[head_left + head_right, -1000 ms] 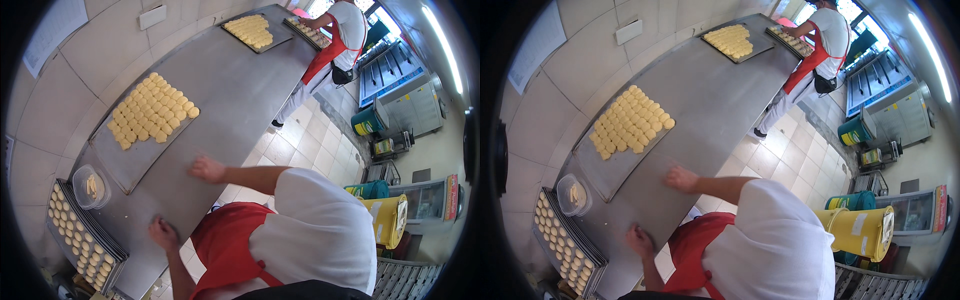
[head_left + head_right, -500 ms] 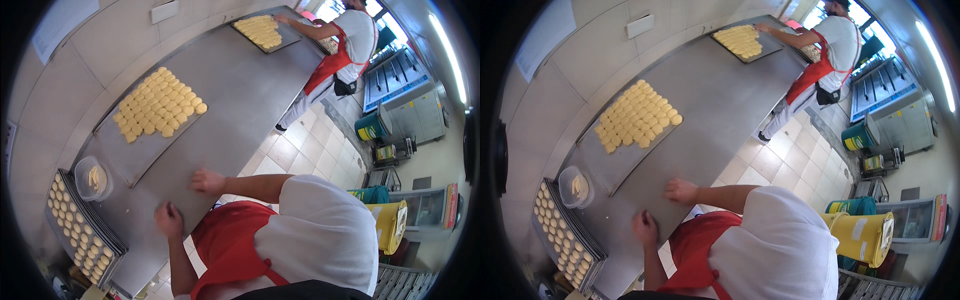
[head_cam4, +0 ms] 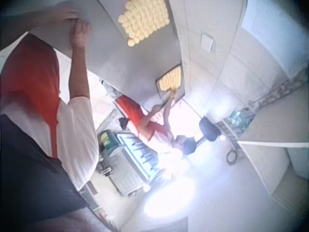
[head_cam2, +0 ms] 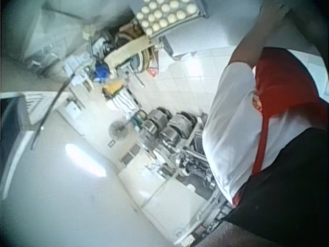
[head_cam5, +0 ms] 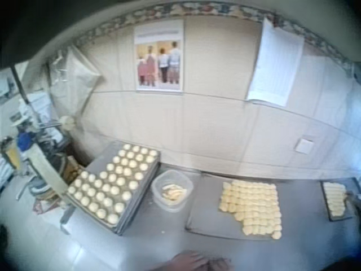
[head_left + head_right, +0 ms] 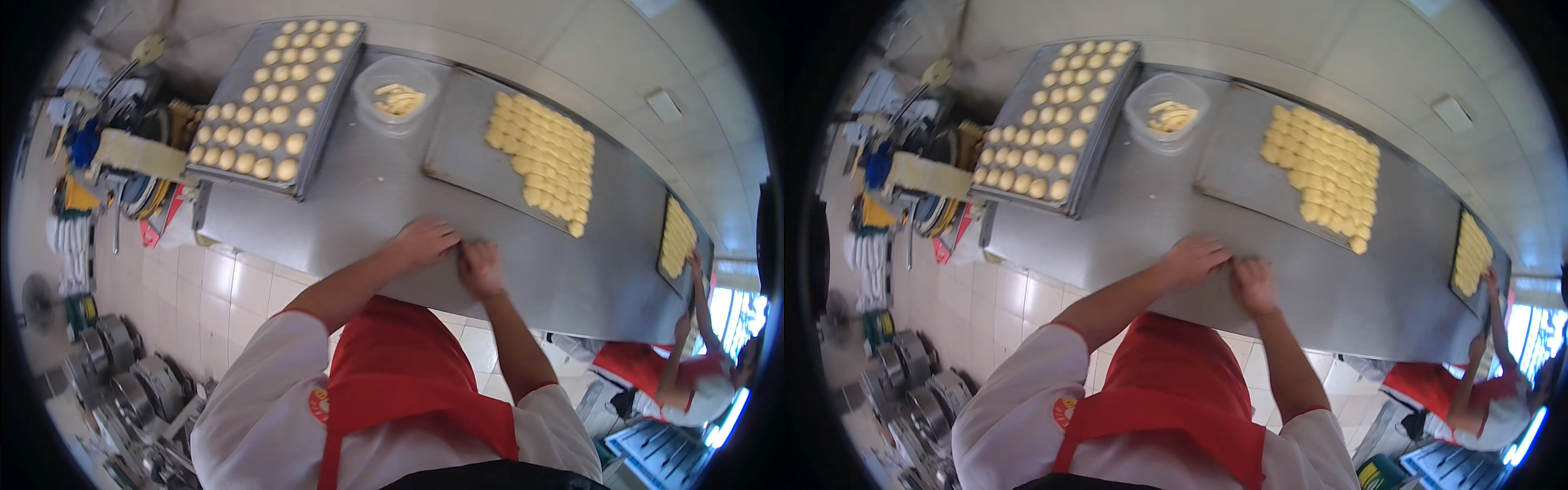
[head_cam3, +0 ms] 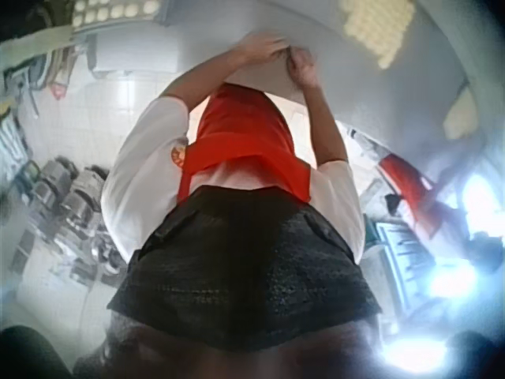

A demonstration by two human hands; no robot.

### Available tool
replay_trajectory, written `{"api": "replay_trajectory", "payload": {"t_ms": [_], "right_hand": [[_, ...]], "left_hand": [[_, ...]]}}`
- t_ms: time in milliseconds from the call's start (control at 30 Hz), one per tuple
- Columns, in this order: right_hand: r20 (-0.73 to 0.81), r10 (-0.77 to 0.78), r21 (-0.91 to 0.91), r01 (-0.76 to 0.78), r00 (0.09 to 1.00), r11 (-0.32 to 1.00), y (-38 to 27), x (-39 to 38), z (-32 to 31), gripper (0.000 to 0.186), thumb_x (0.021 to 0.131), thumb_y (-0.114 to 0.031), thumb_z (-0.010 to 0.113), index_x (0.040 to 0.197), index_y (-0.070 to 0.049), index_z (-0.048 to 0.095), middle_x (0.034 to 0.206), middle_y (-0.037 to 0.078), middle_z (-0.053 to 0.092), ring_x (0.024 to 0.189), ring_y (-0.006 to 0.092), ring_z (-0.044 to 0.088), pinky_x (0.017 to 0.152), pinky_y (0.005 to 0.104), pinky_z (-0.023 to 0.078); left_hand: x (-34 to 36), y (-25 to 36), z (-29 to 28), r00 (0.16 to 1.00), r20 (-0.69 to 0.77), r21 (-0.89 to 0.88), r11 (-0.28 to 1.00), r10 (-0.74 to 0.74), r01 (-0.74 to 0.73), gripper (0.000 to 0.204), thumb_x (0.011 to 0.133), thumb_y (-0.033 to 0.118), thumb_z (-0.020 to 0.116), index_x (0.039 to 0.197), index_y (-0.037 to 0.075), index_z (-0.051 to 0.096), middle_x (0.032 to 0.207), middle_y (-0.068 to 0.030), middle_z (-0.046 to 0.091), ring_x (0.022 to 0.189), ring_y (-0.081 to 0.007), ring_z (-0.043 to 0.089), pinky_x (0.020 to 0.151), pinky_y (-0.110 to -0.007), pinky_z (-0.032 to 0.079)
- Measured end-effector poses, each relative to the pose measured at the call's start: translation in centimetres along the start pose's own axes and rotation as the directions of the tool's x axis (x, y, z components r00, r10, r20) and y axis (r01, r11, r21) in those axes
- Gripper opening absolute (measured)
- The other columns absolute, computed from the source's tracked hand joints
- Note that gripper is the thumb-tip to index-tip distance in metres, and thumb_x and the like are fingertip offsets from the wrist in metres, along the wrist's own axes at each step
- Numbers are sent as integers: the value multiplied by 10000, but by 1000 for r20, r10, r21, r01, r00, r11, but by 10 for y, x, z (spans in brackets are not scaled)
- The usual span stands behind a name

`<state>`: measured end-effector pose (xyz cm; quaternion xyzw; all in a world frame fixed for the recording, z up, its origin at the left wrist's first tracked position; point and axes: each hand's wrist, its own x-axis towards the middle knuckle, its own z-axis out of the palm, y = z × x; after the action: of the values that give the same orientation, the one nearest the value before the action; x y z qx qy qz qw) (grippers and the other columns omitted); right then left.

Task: The person prepares bread dough by hand, taking small portions of dough from a large batch, placing them onto a metal tray in rows, and inserting small pieces of filling into the dough rounds.

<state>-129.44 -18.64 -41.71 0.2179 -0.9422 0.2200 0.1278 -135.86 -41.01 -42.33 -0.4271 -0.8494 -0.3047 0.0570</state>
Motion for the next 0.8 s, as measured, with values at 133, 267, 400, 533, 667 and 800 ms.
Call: {"api": "replay_trajectory", "payload": {"t_ms": [133, 267, 400, 533, 667, 800], "right_hand": [[-16, 85, -92, -86, 996, 992, 31, 14, -18, 299, 882, -67, 732, 1173, -127, 764, 857, 93, 670, 888, 324, 643, 854, 516, 525], [-56, 127, -116, -133, 990, 984, 2, -13, -54, 291, 872, -100, 789, 1162, -105, 762, 1052, 123, 686, 959, 341, 668, 889, 477, 559], [129, 424, -45, -422, 896, 906, -12, -10, -59, 285, 882, -71, 791, 1163, -82, 746, 1241, 164, 640, 1076, 331, 660, 845, 430, 577], [166, 477, 309, -505, 863, 806, -54, 82, -79, 226, 909, -52, 781, 1132, -60, 748, 1300, 156, 614, 1144, 287, 657, 851, 388, 581], [47, 265, 506, -251, 963, 825, -169, 253, -57, 175, 963, -48, 754, 1137, -50, 763, 1282, 142, 615, 1200, 286, 647, 921, 380, 572], [80, -26, 596, -27, 996, 802, -269, 417, 28, 288, 941, -96, 766, 1227, -65, 755, 1270, 164, 659, 1125, 314, 706, 918, 404, 598]], "left_hand": [[-8, -34, -10, 961, 107, 63, 967, -254, 248, 269, 932, 256, 731, 1166, 123, 723, 1125, -105, 719, 1046, -306, 701, 934, -464, 584], [-38, -3, -47, 945, -240, 93, 964, -222, 250, 268, 953, 305, 727, 1142, 115, 723, 1105, -102, 722, 937, -305, 721, 848, -472, 602], [-69, 1, -65, 862, -11, -57, 861, -507, 505, 352, 933, 310, 787, 1215, 107, 729, 1078, -104, 717, 917, -284, 732, 837, -443, 615], [-59, -5, -181, 753, -116, -474, 702, -648, 531, 401, 911, 203, 849, 1276, 84, 734, 1118, -116, 715, 893, -249, 742, 799, -369, 622], [-97, -103, -344, 689, -422, -407, 803, -588, 436, 370, 873, 145, 882, 1212, 53, 767, 1095, -137, 739, 869, -200, 754, 777, -334, 613], [-135, -238, -463, 657, -347, -114, 726, -669, 678, 391, 848, 186, 880, 1204, 68, 772, 1048, -125, 782, 923, -250, 766, 808, -364, 613]]}}
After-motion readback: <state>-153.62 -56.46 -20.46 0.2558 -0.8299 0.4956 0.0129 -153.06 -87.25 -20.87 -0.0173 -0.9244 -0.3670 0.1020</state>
